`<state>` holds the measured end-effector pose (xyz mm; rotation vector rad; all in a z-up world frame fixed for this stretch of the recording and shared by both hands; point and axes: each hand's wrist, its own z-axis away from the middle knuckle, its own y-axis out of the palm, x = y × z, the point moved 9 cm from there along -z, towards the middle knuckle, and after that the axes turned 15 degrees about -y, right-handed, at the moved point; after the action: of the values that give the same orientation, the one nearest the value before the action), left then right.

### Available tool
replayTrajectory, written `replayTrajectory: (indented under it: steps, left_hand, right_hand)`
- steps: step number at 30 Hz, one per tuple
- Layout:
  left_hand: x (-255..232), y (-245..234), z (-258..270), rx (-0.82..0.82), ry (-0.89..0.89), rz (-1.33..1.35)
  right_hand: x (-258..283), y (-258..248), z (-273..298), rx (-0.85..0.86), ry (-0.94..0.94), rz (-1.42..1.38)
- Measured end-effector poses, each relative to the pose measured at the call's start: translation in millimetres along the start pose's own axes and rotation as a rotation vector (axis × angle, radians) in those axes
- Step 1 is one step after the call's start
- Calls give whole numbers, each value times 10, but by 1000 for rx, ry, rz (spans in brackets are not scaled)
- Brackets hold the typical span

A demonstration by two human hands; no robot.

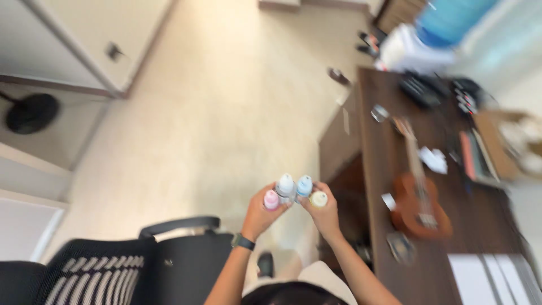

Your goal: The person cleans the interior and exterior of a Canon printer using a tissue. They wipe the ink cartridge area, the scanner glass, and the top cover. The person also moves ink bottles and a roll of paper towels during the process.

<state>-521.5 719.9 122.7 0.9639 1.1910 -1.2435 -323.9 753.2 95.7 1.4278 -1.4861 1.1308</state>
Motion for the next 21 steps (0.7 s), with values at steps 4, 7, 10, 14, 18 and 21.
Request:
replayTrajectory:
  steps: [4, 7, 10, 14, 18, 21]
  left_hand:
    - [-132, -321, -722, -80, -19, 16]
    - [-161, -451, -1384, -107, -69, 6]
    - [-269, -521, -2109, -142, -51, 34]
    - [-522, -525, -3102, -198, -54, 17]
    - [-903, -630, -4071, -246, -72, 19]
    - [-1051, -829, -4699, -274, -88, 32]
  right_hand:
    - [-344, 379, -750, -2, 18, -62]
    - [-654, 610, -1403, 10, 28, -49]
    - [-924, 847, -2165, 30, 7, -85]
    - [-1135, 957, -3261, 84, 6, -76]
    - [-1170, 1098, -4386, 162, 18, 18]
    - [-1193, 1344, -5158, 233, -49, 23]
